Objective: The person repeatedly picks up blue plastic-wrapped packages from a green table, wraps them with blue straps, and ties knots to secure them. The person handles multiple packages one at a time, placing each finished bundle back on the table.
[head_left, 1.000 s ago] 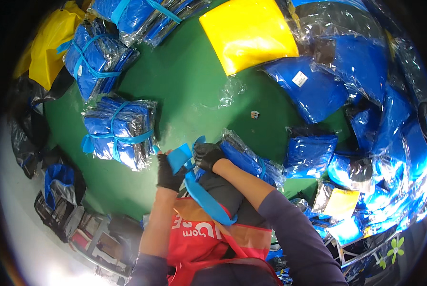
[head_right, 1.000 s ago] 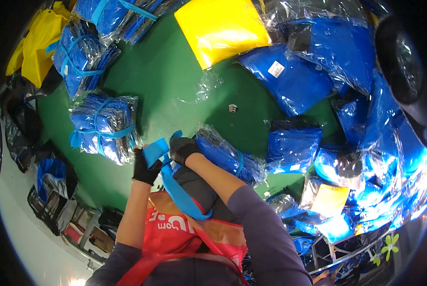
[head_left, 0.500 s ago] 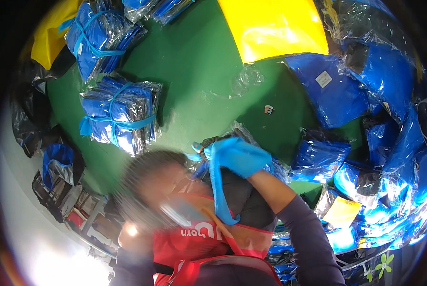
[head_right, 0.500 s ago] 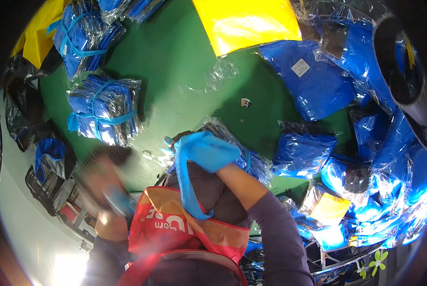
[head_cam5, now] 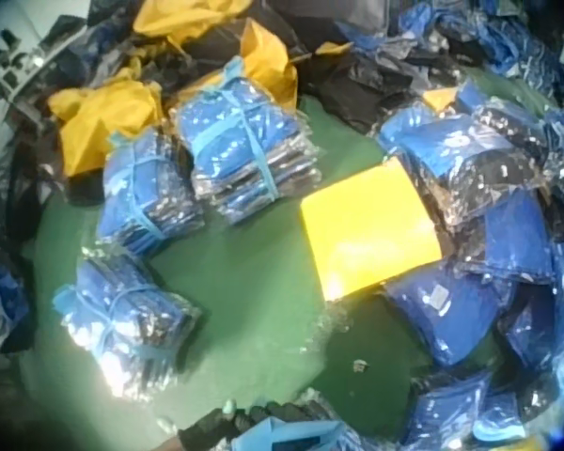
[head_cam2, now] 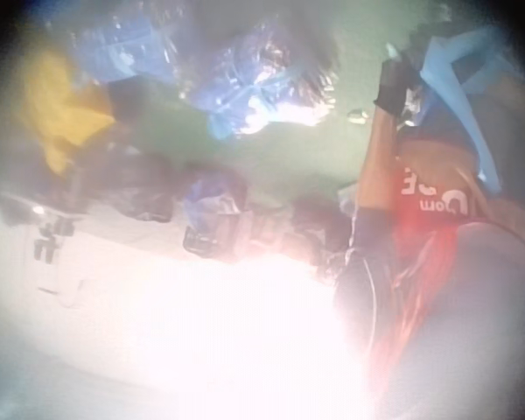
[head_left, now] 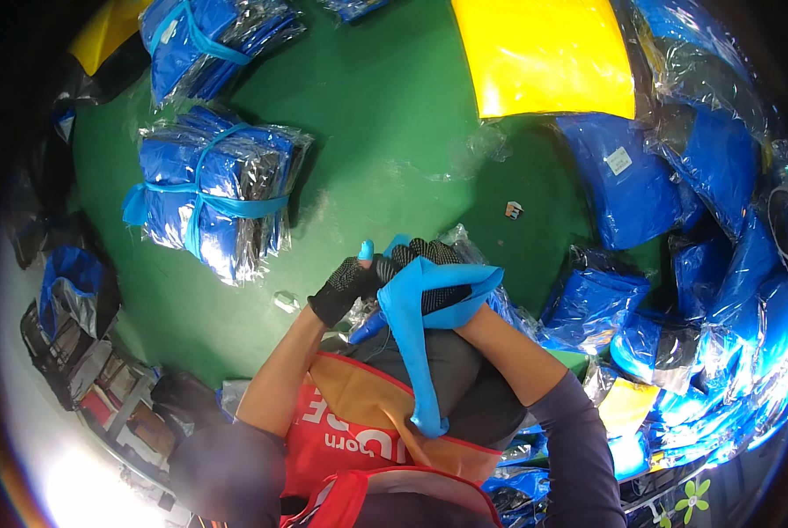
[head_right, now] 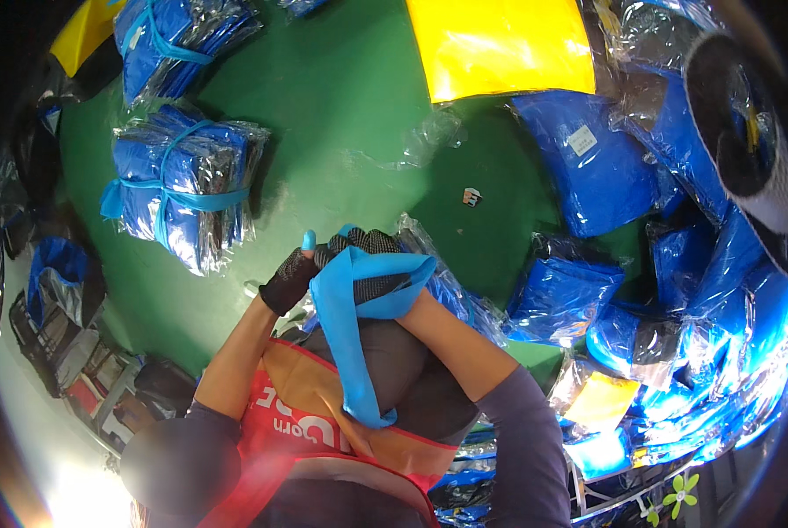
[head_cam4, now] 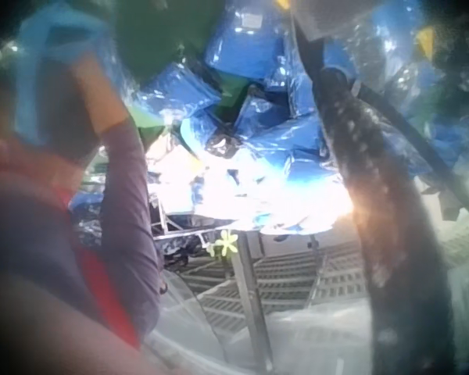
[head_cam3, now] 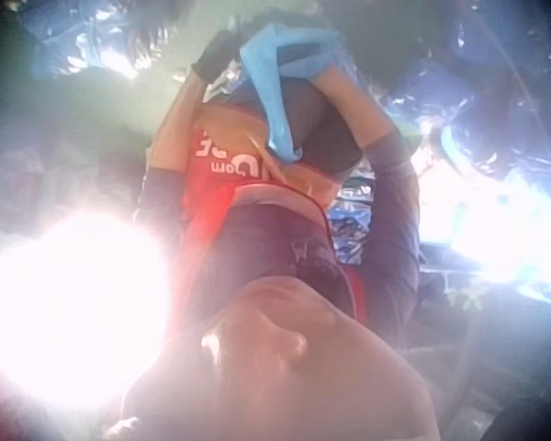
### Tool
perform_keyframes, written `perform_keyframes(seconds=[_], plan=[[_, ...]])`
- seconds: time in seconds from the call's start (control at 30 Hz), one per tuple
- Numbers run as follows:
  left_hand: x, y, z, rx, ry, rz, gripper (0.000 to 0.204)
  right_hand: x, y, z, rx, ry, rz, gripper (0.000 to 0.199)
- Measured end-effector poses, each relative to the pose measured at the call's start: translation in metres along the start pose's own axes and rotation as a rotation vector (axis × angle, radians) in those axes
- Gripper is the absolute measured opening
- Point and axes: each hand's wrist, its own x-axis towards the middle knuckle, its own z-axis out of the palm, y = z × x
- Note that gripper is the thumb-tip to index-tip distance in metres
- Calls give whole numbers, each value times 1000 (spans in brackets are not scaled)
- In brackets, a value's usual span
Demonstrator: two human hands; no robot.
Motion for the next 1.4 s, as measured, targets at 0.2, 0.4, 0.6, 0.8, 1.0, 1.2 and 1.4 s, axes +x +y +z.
perform_keyframes(seconds=[0.2,0.4,0.6,0.8,1.0,1.2,1.4], plan=[[5,-2,5,267,287,416,13,7,-18,11,681,172,35,47],[15,-16,9,228,373,278,21,-61,-60,-8,392,289,100,41],[38,-20,1,124,18,639,24,-55,-50,29,-20,422,141,25],[99,-53,-20,632,-8,466,27,4,-40,71,475,371,213,26],[121,-90,-44,921,90,192,26,-13,-72,48,315,615,159,19],[116,-72,-49,1190,263,50,30,-26,-57,13,811,466,373,13],[41,-37,5,-201,485,168,24,1,-11,-9,870,362,212,21]])
